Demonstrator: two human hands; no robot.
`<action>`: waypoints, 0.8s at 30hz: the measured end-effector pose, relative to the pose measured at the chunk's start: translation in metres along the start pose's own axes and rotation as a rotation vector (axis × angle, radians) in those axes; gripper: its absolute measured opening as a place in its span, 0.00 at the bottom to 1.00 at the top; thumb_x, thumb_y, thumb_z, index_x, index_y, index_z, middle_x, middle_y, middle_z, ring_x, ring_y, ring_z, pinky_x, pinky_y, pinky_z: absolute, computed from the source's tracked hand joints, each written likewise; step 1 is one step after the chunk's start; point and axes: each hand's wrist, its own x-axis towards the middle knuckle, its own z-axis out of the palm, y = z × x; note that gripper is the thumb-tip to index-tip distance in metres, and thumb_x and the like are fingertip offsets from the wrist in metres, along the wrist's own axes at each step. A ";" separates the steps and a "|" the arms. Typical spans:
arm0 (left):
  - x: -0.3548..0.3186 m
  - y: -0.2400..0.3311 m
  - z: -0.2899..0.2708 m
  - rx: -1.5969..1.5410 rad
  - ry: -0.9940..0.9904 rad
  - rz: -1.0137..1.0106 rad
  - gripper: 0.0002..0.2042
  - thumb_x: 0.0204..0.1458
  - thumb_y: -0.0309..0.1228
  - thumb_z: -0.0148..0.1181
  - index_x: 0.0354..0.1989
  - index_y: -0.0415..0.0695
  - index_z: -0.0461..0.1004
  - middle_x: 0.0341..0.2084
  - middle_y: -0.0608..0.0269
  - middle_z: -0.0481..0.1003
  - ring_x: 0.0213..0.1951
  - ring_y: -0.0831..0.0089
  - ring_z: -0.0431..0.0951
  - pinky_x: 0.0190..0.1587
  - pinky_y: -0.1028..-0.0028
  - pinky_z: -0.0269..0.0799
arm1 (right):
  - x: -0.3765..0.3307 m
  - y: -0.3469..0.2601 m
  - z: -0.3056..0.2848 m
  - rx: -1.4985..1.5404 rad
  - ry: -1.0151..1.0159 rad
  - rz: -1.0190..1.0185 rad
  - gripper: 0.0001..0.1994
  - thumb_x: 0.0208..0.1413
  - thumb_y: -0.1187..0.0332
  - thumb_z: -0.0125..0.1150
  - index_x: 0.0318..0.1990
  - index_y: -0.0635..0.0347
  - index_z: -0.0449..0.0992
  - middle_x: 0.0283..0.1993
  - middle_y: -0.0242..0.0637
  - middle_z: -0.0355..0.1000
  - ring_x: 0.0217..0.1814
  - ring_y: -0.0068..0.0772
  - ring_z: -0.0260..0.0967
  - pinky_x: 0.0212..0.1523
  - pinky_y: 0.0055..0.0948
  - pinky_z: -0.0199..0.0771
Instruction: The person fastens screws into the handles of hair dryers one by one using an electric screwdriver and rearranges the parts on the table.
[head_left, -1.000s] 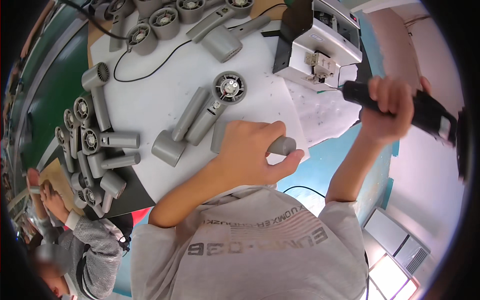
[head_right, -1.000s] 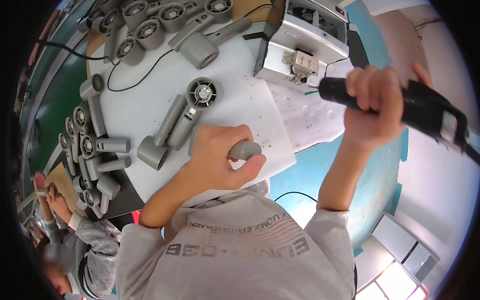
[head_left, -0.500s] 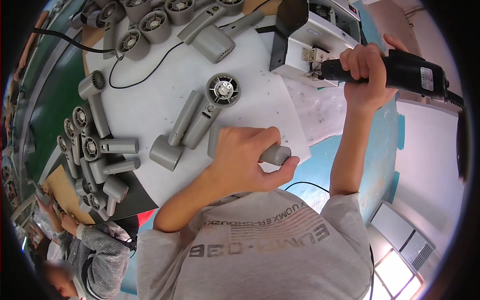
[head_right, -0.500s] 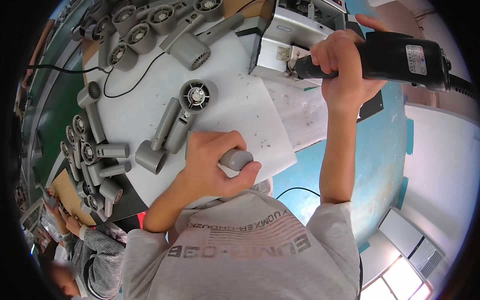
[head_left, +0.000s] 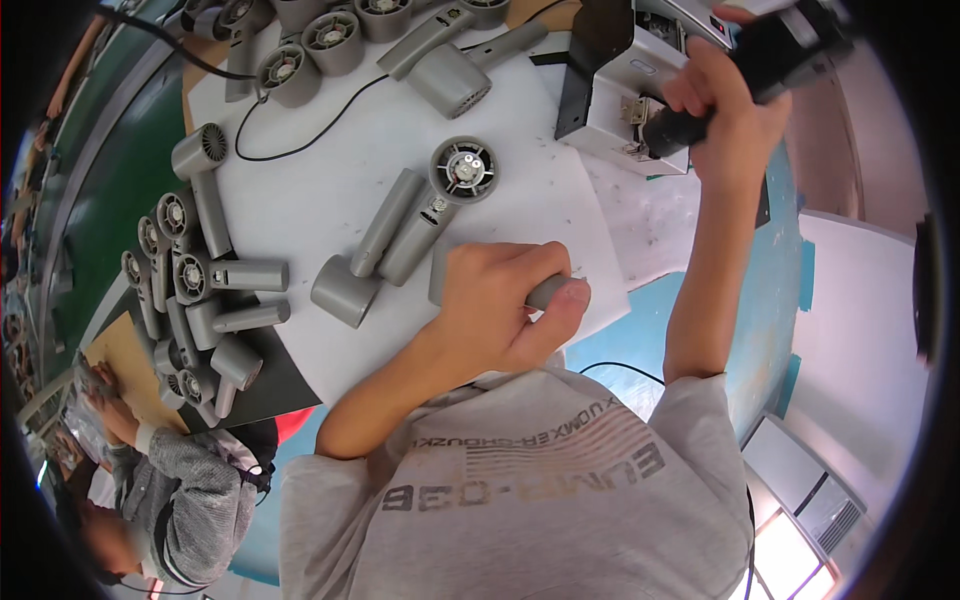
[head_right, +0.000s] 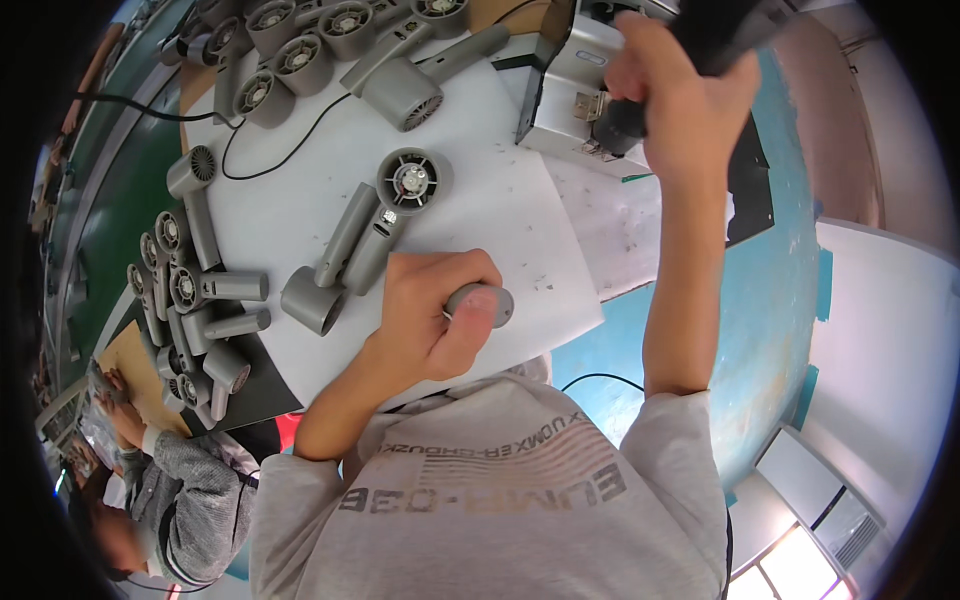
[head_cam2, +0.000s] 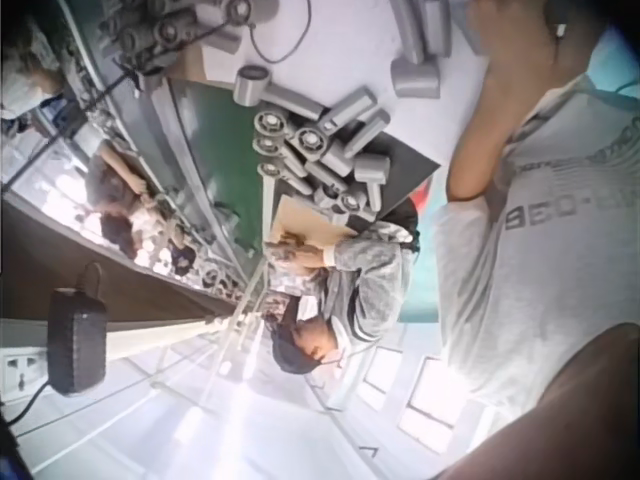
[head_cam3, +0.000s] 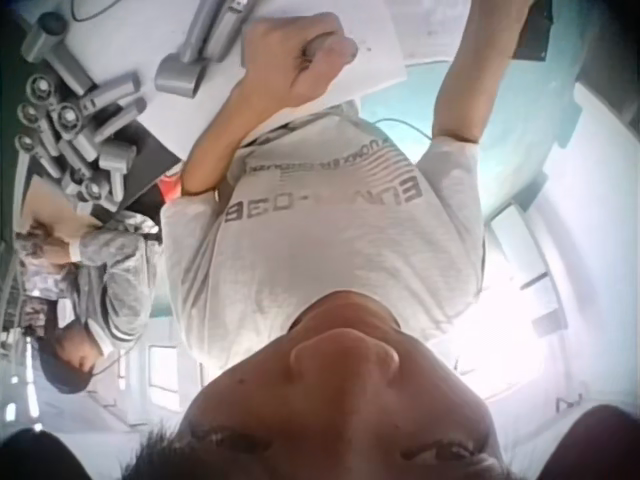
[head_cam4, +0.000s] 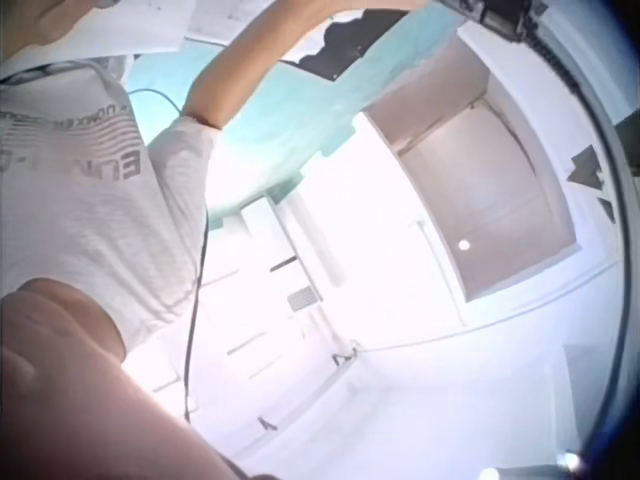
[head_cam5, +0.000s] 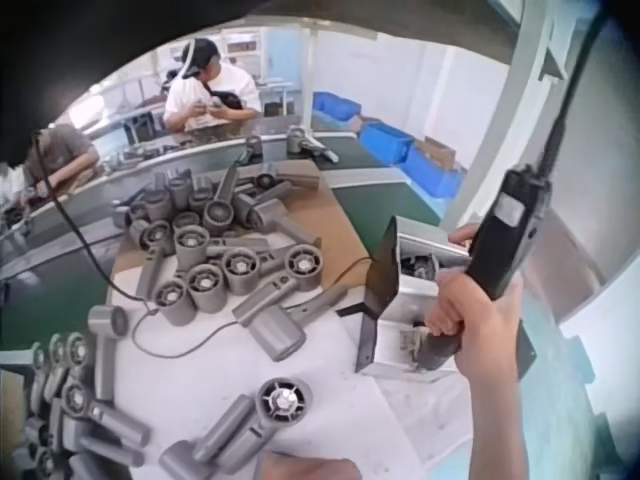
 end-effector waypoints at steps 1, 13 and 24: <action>0.001 -0.001 -0.002 0.008 0.009 0.003 0.14 0.51 0.35 0.52 0.18 0.39 0.68 0.08 0.62 0.61 0.11 0.69 0.61 0.16 0.73 0.54 | 0.001 0.002 -0.012 0.201 -0.013 0.058 0.19 0.52 0.79 0.52 0.53 0.63 0.64 0.17 0.26 0.52 0.15 0.18 0.48 0.20 0.26 0.55; 0.006 -0.003 -0.002 -0.071 0.014 -0.005 0.20 0.57 0.38 0.46 0.16 0.39 0.66 0.07 0.64 0.58 0.11 0.72 0.55 0.15 0.73 0.50 | -0.066 -0.064 -0.034 0.822 -0.428 -0.249 0.21 0.53 0.74 0.49 0.56 0.70 0.63 0.16 0.24 0.61 0.14 0.11 0.60 0.19 0.14 0.67; 0.010 -0.003 0.003 0.055 0.049 -0.007 0.13 0.47 0.33 0.53 0.13 0.43 0.68 0.06 0.59 0.63 0.09 0.59 0.63 0.14 0.67 0.57 | -0.070 -0.062 -0.031 0.696 -0.559 -0.187 0.13 0.53 0.74 0.52 0.45 0.54 0.61 0.15 0.24 0.63 0.12 0.13 0.61 0.17 0.16 0.67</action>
